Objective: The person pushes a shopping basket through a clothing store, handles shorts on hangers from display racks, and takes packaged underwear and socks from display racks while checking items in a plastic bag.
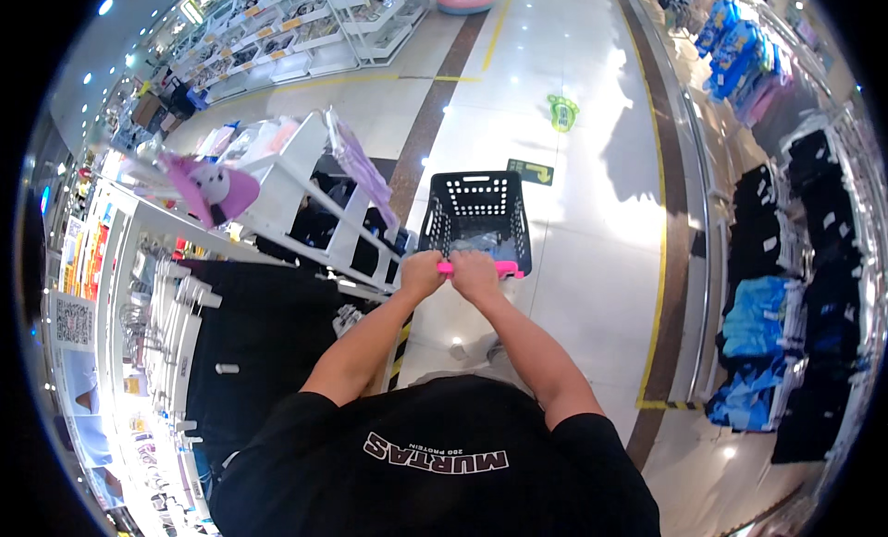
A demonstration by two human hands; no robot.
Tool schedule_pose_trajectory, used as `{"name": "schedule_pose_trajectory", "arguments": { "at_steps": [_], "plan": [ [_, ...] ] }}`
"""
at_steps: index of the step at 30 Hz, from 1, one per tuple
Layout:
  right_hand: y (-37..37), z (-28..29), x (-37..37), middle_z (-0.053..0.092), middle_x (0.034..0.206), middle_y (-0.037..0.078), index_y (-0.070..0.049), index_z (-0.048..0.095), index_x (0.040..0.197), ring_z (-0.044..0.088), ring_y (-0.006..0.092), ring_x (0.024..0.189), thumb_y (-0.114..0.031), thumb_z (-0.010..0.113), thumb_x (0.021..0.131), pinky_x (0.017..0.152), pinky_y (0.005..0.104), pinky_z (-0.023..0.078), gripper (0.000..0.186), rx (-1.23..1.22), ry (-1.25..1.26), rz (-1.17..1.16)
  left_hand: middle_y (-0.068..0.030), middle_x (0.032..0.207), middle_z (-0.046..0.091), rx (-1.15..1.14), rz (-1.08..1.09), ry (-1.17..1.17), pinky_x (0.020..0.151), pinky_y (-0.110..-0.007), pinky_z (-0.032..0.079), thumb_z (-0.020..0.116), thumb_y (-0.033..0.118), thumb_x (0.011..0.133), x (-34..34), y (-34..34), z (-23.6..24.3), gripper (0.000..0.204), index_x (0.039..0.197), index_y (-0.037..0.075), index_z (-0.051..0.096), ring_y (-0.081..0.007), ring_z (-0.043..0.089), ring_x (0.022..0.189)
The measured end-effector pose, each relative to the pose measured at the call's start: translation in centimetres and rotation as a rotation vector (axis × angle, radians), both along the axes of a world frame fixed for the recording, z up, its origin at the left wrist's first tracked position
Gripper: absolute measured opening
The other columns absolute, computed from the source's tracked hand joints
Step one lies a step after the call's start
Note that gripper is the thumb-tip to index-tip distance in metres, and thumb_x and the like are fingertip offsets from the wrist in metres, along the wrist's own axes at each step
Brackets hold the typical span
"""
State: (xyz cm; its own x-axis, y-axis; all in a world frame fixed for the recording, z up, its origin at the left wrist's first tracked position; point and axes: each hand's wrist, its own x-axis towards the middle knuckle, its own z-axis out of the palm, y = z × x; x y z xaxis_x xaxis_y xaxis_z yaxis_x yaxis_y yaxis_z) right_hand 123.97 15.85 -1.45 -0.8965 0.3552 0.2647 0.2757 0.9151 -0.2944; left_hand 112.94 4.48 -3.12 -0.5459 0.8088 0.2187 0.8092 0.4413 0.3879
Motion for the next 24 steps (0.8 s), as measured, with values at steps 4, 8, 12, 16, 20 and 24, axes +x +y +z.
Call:
{"name": "schedule_pose_trajectory", "arguments": {
  "at_steps": [4,8,12,16,20,24],
  "plan": [
    [7.1,1.1,-3.9,0.066,0.081,0.011,-0.009,0.063,0.085,0.065,0.0312,0.077,-0.027,0.070,0.076,0.066,0.0438,0.051,0.021,-0.039,0.004,0.192,-0.0105,0.071,0.065,-0.022,0.115,-0.009,0.060,-0.045,0.051,0.075,0.028,0.071,-3.1,5.4,1.6,0.022,0.069,0.011,0.060,-0.0329,0.065,0.069],
    [11.3,1.9,-7.6,0.067,0.083,0.012,-0.010,0.065,0.084,0.066,0.0320,0.079,-0.025,0.069,0.076,0.073,0.0452,0.050,0.018,-0.048,-0.059,0.231,-0.0104,0.077,0.066,-0.089,0.144,-0.037,0.066,-0.045,0.053,0.076,0.025,0.069,-5.7,8.4,1.4,0.022,0.076,0.010,0.062,-0.0318,0.067,0.076],
    [14.8,2.9,-11.6,0.070,0.083,0.011,-0.012,0.069,0.087,0.068,0.0292,0.082,-0.023,0.068,0.075,0.076,0.0446,0.049,0.016,-0.022,-0.326,0.163,-0.0107,0.079,0.066,-0.109,0.233,-0.053,0.067,-0.045,0.053,0.072,0.025,0.071,-7.6,12.2,1.3,0.019,0.077,0.009,0.062,-0.0322,0.067,0.077],
    [18.6,2.7,-16.2,0.070,0.081,0.010,-0.013,0.070,0.085,0.068,0.0287,0.081,-0.024,0.068,0.074,0.074,0.0437,0.049,0.016,0.016,-0.331,0.254,-0.0117,0.076,0.065,-0.049,0.261,-0.052,0.066,-0.046,0.053,0.072,0.026,0.072,-11.2,15.1,0.3,0.020,0.077,0.009,0.062,-0.0330,0.066,0.075],
    [21.8,1.8,-21.6,0.069,0.078,0.011,-0.012,0.069,0.082,0.068,0.0288,0.079,-0.025,0.068,0.074,0.072,0.0435,0.049,0.015,0.087,-0.318,0.358,-0.0123,0.076,0.065,-0.017,0.381,-0.085,0.066,-0.046,0.053,0.072,0.027,0.074,-14.7,17.7,-0.1,0.021,0.077,0.009,0.062,-0.0335,0.066,0.074],
    [23.8,2.8,-27.4,0.071,0.081,0.014,-0.012,0.072,0.081,0.070,0.0299,0.080,-0.024,0.068,0.075,0.072,0.0439,0.051,0.015,0.102,-0.403,0.451,-0.0132,0.077,0.066,0.022,0.461,-0.128,0.065,-0.047,0.052,0.070,0.028,0.076,-19.0,19.7,0.2,0.020,0.077,0.010,0.064,-0.0341,0.066,0.074]
  ]
}}
